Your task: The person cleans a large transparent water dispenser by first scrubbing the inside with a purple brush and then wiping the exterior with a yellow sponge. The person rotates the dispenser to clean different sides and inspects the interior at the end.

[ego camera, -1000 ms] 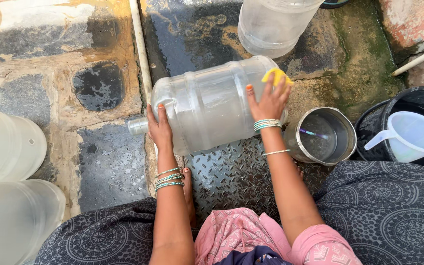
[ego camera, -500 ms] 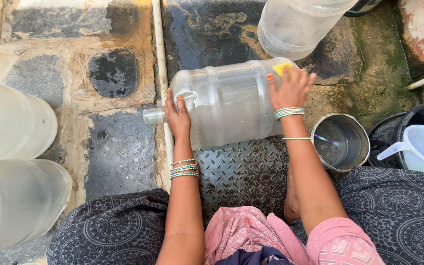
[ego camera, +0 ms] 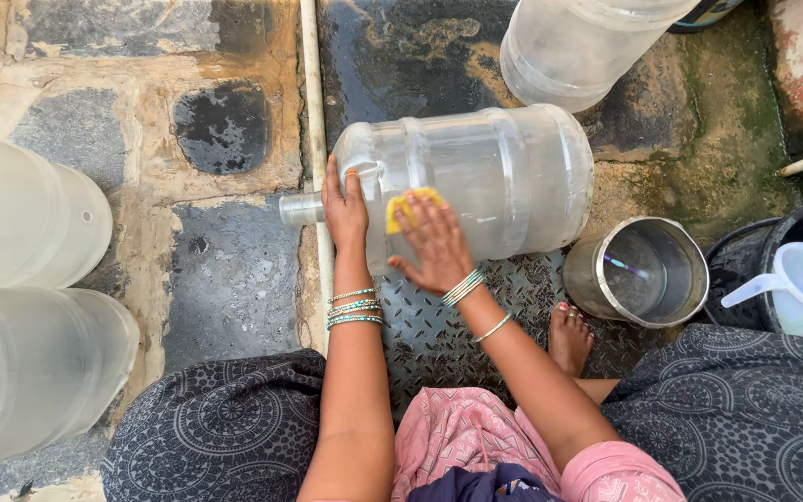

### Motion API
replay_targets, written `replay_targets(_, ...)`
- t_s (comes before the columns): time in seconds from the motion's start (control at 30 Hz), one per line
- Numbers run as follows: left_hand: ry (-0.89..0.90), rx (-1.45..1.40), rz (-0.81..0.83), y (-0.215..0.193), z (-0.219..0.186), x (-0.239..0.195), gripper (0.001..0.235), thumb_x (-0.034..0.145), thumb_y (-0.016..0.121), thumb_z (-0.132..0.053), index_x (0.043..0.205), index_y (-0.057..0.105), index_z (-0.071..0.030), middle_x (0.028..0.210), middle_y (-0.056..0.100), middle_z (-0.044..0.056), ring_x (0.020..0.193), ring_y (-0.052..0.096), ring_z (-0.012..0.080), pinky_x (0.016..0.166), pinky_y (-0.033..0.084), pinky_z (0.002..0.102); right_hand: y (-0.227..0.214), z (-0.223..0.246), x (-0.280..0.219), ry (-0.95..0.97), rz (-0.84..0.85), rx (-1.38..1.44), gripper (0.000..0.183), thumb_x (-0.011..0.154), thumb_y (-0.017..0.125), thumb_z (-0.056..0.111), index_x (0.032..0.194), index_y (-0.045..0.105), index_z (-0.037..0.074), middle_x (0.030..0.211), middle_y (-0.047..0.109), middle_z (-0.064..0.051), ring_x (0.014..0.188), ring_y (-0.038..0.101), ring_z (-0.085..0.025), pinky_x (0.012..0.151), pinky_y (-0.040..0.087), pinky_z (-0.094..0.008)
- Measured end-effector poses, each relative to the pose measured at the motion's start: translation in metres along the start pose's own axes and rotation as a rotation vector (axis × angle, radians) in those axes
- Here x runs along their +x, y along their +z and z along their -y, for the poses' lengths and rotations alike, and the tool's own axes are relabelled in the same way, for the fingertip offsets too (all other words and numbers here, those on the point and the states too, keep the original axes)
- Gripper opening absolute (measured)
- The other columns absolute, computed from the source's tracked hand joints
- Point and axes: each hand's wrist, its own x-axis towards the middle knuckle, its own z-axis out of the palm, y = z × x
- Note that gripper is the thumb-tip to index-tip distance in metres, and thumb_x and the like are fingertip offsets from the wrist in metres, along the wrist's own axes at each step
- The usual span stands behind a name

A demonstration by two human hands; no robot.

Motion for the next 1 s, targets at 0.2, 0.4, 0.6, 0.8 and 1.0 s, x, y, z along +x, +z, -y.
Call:
replay_targets(0.2,0.006,-0.031,0.024,-0.001,-0.006,0.002,0.055,0.101,0.051,-0.040,0.153,0.045,-0.023,0.156,0.046,0.014,0.142,0.047,0.0331,0.113,0.040,0.042,-0.027,-0.129,-0.054,0.587,-0.129,-0.056,0.088,0.104,0.024,0.066,0.165,0.011,0.003,0.172,0.005,-0.022,0.160,0.004,-0.039,0.130,0.003,-0.054)
replay_targets(0.4,-0.007,0.016,0.016,0.003,-0.003,0.004,0.055,0.102,0.050,-0.040,0.153,0.045,-0.022,0.155,0.045,0.016,0.141,0.046,0.0340,0.113,0.040,0.042,-0.016,-0.061,-0.024,0.619,-0.234,-0.042,0.087,0.104,0.020,0.071,0.165,0.014,0.009,0.171,0.005,-0.025,0.158,0.000,-0.047,0.128,0.002,-0.061)
replay_targets(0.6,0.059,0.039,0.011,0.002,0.003,0.010,0.055,0.102,0.052,-0.039,0.152,0.047,-0.019,0.154,0.049,0.017,0.142,0.047,0.0342,0.115,0.038,0.041,0.012,0.024,-0.019,-0.007,0.026,-0.037,0.090,0.097,0.024,0.076,0.165,0.011,0.019,0.171,0.006,-0.012,0.158,0.001,-0.034,0.128,0.000,-0.053)
replay_targets(0.8,0.023,-0.201,0.129,-0.006,0.002,0.010,0.059,0.103,0.050,-0.045,0.154,0.042,-0.017,0.158,0.044,0.014,0.144,0.046,0.0305,0.116,0.038,0.040,0.005,-0.138,-0.083,0.677,-0.259,-0.078,0.086,0.108,0.027,0.065,0.164,0.016,0.000,0.170,0.016,-0.025,0.158,0.014,-0.041,0.129,0.008,-0.057)
replay_targets(1.0,0.115,-0.352,-0.043,-0.005,0.041,-0.042,0.069,0.106,0.042,-0.056,0.157,0.039,-0.010,0.163,0.038,0.016,0.150,0.036,0.0328,0.123,0.028,0.045,-0.011,-0.214,-0.084,0.968,-0.371,0.767,0.071,0.093,0.057,0.074,0.115,0.060,0.006,0.101,0.070,-0.014,0.091,0.068,-0.028,0.079,0.054,-0.042)
